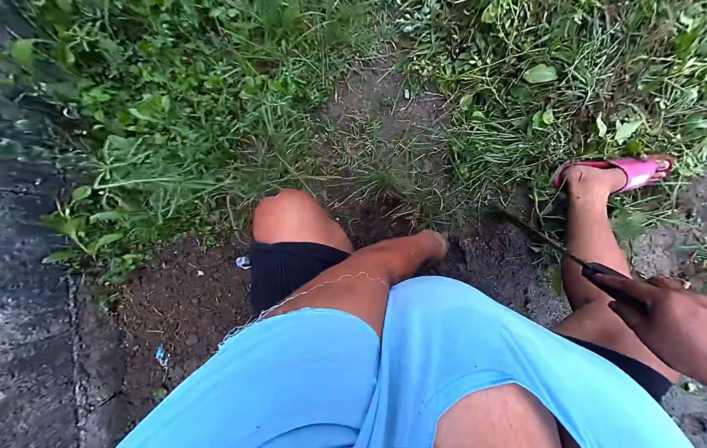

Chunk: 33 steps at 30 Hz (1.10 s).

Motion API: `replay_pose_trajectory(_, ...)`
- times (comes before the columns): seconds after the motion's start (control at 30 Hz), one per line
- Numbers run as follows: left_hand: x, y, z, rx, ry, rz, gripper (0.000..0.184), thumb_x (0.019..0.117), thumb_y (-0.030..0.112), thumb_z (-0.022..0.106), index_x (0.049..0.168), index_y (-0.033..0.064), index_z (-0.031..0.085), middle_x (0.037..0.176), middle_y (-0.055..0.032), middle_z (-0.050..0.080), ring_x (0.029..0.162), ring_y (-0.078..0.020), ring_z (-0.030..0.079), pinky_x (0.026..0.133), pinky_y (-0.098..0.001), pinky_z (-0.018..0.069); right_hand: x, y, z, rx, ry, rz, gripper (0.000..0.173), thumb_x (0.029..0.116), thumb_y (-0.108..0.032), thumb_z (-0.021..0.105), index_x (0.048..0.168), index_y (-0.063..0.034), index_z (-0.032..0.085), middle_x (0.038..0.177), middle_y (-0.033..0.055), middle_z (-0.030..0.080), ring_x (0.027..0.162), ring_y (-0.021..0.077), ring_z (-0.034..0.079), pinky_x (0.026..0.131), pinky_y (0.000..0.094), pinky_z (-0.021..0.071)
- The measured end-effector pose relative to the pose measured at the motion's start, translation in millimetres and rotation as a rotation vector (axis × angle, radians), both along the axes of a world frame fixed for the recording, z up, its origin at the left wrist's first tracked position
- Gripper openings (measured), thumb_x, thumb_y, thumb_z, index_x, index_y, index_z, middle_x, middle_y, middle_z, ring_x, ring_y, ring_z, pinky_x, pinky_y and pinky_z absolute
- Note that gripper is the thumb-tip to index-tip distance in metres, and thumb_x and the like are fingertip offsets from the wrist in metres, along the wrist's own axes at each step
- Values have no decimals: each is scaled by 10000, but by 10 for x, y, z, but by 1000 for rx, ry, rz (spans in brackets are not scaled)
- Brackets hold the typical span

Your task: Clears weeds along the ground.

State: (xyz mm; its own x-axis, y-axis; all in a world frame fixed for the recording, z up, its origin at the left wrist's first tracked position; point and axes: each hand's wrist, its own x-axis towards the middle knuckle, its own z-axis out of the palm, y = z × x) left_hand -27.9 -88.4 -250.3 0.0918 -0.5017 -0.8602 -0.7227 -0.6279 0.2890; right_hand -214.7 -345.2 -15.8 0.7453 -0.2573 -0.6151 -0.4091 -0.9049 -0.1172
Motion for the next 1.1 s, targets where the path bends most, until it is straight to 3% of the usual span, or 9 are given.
replay_pose_trajectory(0.1,195,-145,-204,-37,-78,102,583,1041,108,519,1606,135,380,1693,-104,320,1237,-434,619,993,-639,502,26,-151,38,50,-2,-12,418,961,-109,680,1357,-244,689,1212,291,660,1045,524,655,835,735,499)
replay_pose_trajectory(0.2,366,-300,-398,-41,-107,236,458,1036,162,556,1491,102,537,1494,-186,561,1265,-438,604,1012,-653,484,235,-194,175,127,89,-99,422,981,-62,648,1398,-132,652,1300,326,619,1154,527,621,965,688,472)
replay_pose_trajectory(0.33,487,-578,-583,112,-168,379,398,977,169,639,1348,23,637,1313,-253,654,1226,-449,621,967,-648,516,831,55,298,118,183,-224,448,880,51,712,1323,10,668,1300,333,625,1151,507,630,986,583,497)
replay_pose_trajectory(0.43,458,-744,-645,212,-219,373,463,954,108,655,1393,-9,568,1296,-277,641,1194,-461,629,961,-631,517,780,-23,216,133,214,-222,448,878,53,708,1322,27,660,1304,341,615,1156,506,626,986,579,496)
replay_pose_trajectory(0.5,477,-786,-630,227,-230,373,341,962,79,649,1285,-26,645,1294,-264,654,1208,-454,627,982,-638,510,664,-97,111,153,216,-227,451,875,61,700,1323,44,652,1331,346,600,1198,511,605,1018,573,477)
replay_pose_trajectory(0.57,547,-811,-589,226,-230,388,277,1004,63,589,1251,-25,676,1322,-250,654,1251,-445,610,1021,-635,486,712,-57,173,148,216,-230,441,875,65,702,1313,44,657,1314,344,610,1175,513,616,999,573,490)
replay_pose_trajectory(0.7,696,-787,-592,264,-272,373,226,992,116,613,1129,-35,709,1233,-248,685,1161,-427,658,889,-620,552,663,-35,194,159,200,-237,431,882,59,697,1311,37,660,1316,341,608,1185,506,613,1006,579,483)
replay_pose_trajectory(0.93,826,-505,-548,165,-270,350,351,1005,321,632,1183,30,717,1256,-225,692,1186,-420,656,927,-655,531,568,-65,166,150,172,-227,435,885,49,705,1317,7,669,1310,333,615,1177,512,614,995,597,485)
replay_pose_trajectory(1.1,806,-316,-524,44,-205,475,380,1066,287,469,1308,70,665,1335,-209,662,1239,-417,635,944,-677,512,132,-330,95,178,111,-106,439,1008,-81,613,1434,-186,622,1292,333,606,1127,534,623,922,692,479)
